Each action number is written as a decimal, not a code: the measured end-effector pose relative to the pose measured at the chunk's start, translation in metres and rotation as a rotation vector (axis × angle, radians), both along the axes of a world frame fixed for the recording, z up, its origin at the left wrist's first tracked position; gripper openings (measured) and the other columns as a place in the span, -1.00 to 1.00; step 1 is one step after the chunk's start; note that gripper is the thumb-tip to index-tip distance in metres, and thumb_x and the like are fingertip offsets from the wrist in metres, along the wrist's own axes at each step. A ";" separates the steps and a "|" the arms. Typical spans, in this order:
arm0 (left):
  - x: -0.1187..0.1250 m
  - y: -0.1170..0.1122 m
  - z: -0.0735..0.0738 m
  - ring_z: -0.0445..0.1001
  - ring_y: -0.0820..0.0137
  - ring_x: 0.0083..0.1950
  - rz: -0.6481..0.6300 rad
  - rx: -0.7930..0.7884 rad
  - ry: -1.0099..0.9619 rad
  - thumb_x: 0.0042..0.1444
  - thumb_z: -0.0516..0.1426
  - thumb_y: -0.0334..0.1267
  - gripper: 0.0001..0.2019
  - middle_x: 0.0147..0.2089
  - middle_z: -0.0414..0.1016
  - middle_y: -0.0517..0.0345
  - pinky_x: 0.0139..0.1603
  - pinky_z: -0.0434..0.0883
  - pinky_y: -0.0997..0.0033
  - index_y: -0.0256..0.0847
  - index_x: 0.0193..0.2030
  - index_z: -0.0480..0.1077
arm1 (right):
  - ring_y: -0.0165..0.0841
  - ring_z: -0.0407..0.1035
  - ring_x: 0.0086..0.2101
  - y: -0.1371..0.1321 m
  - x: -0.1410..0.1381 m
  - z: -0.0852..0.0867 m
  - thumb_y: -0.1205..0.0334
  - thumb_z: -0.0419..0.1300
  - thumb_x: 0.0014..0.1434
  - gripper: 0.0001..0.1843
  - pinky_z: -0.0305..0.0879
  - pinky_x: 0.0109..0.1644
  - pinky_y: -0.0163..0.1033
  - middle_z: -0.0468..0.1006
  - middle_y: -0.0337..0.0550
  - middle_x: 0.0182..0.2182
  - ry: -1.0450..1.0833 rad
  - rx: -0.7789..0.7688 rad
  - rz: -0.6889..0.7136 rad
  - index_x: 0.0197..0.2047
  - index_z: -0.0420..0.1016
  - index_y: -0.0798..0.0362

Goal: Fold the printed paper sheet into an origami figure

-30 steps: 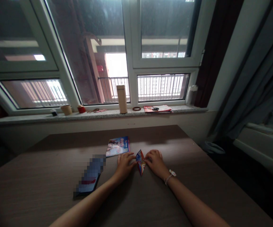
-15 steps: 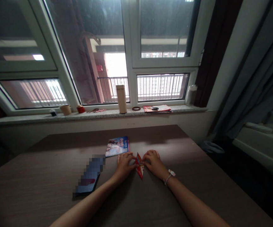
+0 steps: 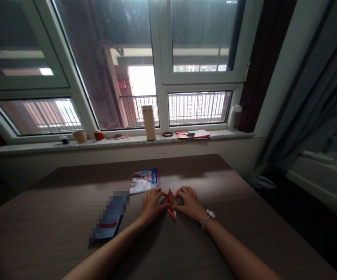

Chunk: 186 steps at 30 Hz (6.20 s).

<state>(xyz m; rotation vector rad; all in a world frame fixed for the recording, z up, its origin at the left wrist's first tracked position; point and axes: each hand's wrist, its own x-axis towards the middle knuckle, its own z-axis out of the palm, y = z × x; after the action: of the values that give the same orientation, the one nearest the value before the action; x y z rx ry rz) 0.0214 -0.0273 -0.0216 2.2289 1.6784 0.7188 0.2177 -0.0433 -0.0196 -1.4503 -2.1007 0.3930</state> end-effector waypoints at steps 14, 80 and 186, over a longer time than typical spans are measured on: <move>-0.006 0.003 -0.001 0.20 0.14 0.26 -0.026 -0.003 -0.080 -0.03 0.31 -0.14 -0.69 0.20 0.35 0.12 0.28 0.07 0.14 -0.01 -0.09 0.53 | -0.18 0.23 0.00 0.002 0.000 -0.001 -0.09 0.36 -0.07 -0.65 -0.10 0.24 0.06 0.44 -0.22 -0.12 0.022 -0.028 -0.018 -0.27 0.47 -0.10; -0.004 0.002 0.005 0.22 0.19 0.23 -0.034 -0.014 -0.092 0.05 0.25 -0.23 -0.94 0.14 0.40 0.21 0.28 0.06 0.09 0.02 -0.33 0.58 | -0.24 0.31 -0.01 0.013 0.004 -0.012 0.04 0.21 0.11 -0.82 -0.05 0.22 -0.04 0.53 -0.22 -0.15 0.146 -0.034 -0.014 -0.34 0.56 -0.08; -0.004 0.004 0.001 0.19 0.11 0.29 -0.110 -0.040 -0.159 0.08 0.23 -0.12 -0.90 0.22 0.36 0.16 0.34 -0.25 -0.26 0.04 -0.32 0.60 | -0.20 0.18 0.07 0.011 -0.002 -0.009 0.07 0.20 0.16 -0.83 0.01 0.23 -0.01 0.52 -0.15 -0.12 0.301 0.030 0.100 -0.36 0.53 -0.04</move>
<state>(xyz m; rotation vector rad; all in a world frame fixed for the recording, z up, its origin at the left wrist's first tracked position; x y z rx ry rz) 0.0178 -0.0238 -0.0204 2.1552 1.4708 0.8047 0.2158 -0.0328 -0.0288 -1.1890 -1.9304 0.5785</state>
